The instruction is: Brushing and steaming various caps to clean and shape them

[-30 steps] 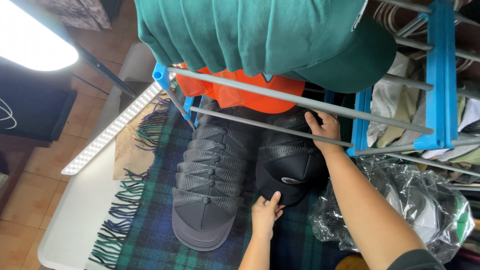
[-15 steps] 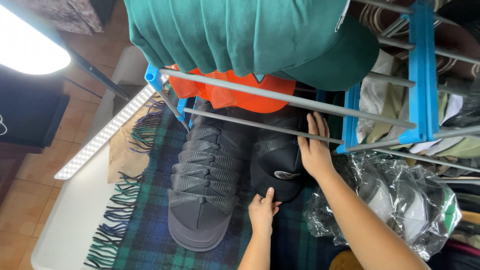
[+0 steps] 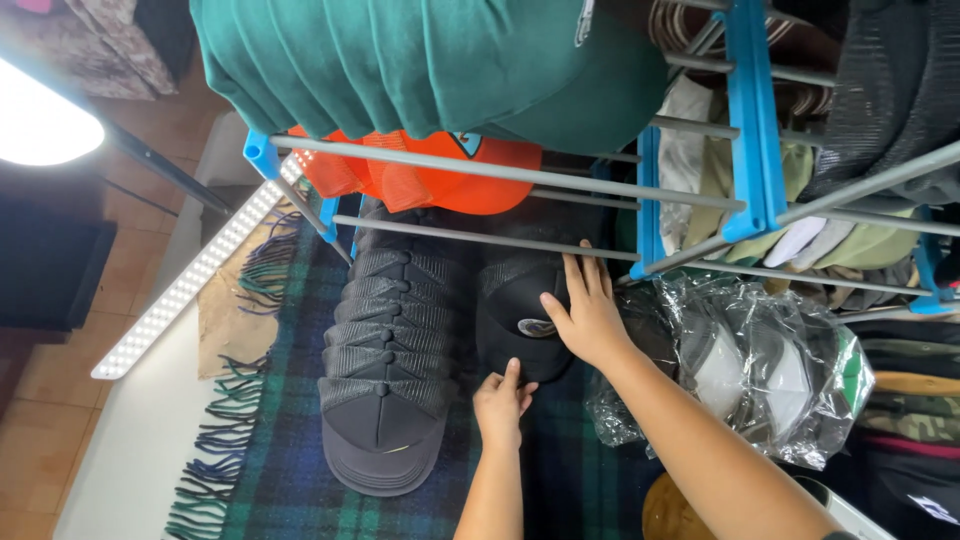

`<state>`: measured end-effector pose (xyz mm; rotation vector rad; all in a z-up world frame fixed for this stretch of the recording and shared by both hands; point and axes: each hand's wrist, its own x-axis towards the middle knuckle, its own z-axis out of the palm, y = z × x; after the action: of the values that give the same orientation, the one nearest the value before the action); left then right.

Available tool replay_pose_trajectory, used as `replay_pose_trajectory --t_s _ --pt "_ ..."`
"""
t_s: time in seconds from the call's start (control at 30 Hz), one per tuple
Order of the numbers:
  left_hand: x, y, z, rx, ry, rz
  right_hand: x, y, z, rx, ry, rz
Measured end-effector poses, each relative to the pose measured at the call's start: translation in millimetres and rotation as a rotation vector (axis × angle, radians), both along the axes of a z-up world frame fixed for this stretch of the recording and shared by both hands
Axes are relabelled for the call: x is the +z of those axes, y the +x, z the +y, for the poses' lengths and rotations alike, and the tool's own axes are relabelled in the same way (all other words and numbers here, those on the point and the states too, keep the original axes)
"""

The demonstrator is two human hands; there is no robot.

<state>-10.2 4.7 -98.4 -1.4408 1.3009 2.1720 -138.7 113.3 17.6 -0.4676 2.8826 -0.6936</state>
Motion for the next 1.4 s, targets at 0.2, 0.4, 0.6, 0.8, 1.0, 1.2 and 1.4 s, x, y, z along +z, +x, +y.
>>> replay_pose_trajectory --t_s 0.2,0.4,0.6,0.8,1.0,1.2,1.4 --pt "35.2 16.9 -30.0 -0.385 -0.395 0.02 -56.6 -79.1 7.0 -0.022 -0.054 0.302" --pt "110.5 17.6 -46.6 -0.452 -0.572 0.337 -137.7 -173.5 24.9 -0.352 -0.229 0.109" --pt "123.8 -61.3 -72.6 -0.444 -1.218 0.912 -55.8 -145.9 -4.8 -0.286 -0.454 0.073" --pt "81.8 -175.2 -91.2 -0.467 -1.046 0.856 -48.9 -141.9 -4.2 -0.194 -0.519 0.146" --pt "103.2 -248.0 -86.3 -0.531 -0.989 0.87 -50.6 -144.8 -6.5 -0.25 -0.506 0.056" --pt "92.5 -275.2 -104.4 -0.619 -0.895 0.857 -59.6 -149.8 -2.9 -0.25 -0.394 0.226" --pt "89.2 -288.0 -122.1 -0.716 -0.814 0.85 -3.0 -92.8 -8.0 -0.272 -0.353 0.084"
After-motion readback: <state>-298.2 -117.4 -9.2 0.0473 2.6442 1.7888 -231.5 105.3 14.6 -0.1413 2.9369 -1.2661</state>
